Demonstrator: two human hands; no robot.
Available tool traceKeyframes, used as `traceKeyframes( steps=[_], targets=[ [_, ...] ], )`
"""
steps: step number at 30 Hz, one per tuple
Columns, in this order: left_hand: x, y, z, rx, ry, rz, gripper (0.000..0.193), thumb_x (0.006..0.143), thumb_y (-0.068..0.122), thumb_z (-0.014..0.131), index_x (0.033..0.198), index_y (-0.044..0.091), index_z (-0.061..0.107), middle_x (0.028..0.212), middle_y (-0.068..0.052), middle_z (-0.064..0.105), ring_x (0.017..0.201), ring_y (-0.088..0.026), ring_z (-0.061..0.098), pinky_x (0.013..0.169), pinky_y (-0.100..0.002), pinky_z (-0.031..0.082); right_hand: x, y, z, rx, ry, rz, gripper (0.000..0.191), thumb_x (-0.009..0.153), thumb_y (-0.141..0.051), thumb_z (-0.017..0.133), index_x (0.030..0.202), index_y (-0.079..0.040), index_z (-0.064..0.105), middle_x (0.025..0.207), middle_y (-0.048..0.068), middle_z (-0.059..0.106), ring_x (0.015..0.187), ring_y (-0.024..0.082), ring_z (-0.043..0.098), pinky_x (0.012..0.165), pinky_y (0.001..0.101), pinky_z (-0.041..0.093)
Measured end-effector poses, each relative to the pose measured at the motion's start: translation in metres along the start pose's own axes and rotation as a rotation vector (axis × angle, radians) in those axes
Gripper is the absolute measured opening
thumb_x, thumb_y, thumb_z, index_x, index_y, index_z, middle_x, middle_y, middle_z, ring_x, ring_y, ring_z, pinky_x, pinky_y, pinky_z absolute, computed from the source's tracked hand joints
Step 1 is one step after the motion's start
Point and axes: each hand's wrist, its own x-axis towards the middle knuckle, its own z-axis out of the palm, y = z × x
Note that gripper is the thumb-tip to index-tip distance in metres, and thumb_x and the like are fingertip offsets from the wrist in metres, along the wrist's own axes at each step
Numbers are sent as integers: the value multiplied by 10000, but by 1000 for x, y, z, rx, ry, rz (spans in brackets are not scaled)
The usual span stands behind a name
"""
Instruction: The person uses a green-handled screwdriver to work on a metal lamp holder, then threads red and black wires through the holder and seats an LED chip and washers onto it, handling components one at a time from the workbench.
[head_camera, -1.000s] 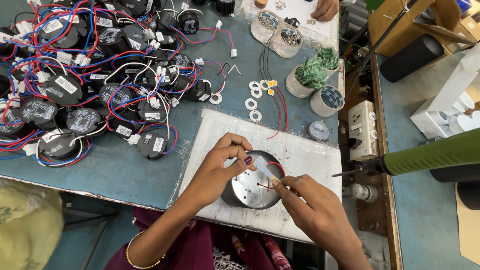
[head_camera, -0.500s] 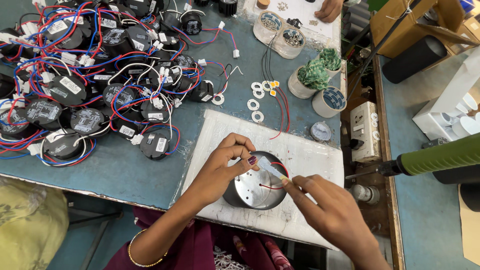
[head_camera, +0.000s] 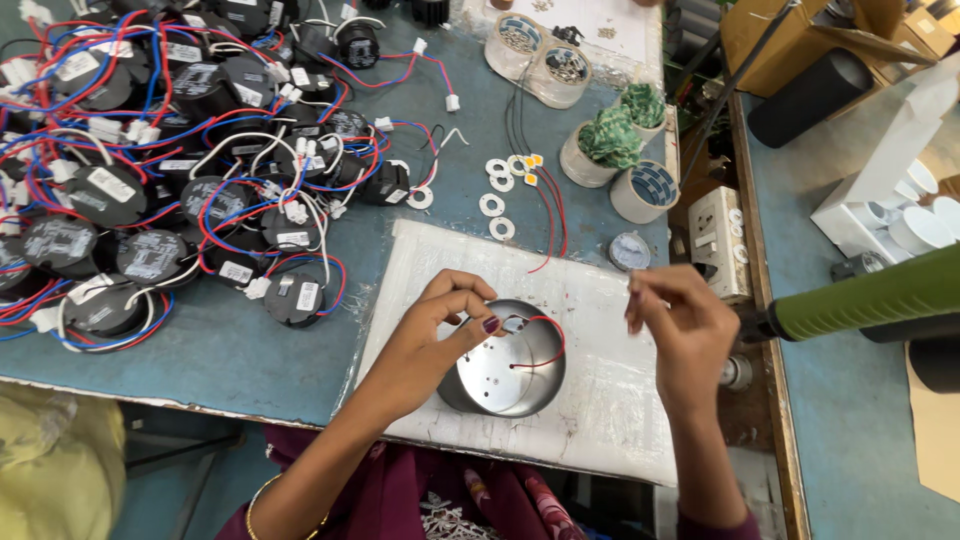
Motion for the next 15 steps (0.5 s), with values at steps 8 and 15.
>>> traceKeyframes(
  steps=[8, 15],
  targets=[
    [-5, 12, -6, 80, 10, 17, 177, 906, 237, 699, 878, 63, 708, 1251, -56, 589, 1233, -194, 543, 1105, -353, 336, 21, 70, -8, -781, 238, -197, 133, 951, 31, 699, 1080, 3, 712, 1007, 118, 659, 789, 188, 682, 645, 309, 542],
    [-7, 19, -8, 94, -21, 23, 134, 878, 200, 724, 890, 68, 747, 1260, -66, 583, 1285, -220, 538, 1162, -379, 308, 32, 118, -28, -1124, 213, 18, 77, 955, -123, 706, 1002, -68, 730, 990, 88, 665, 762, 285, 688, 656, 435, 518]
  ],
)
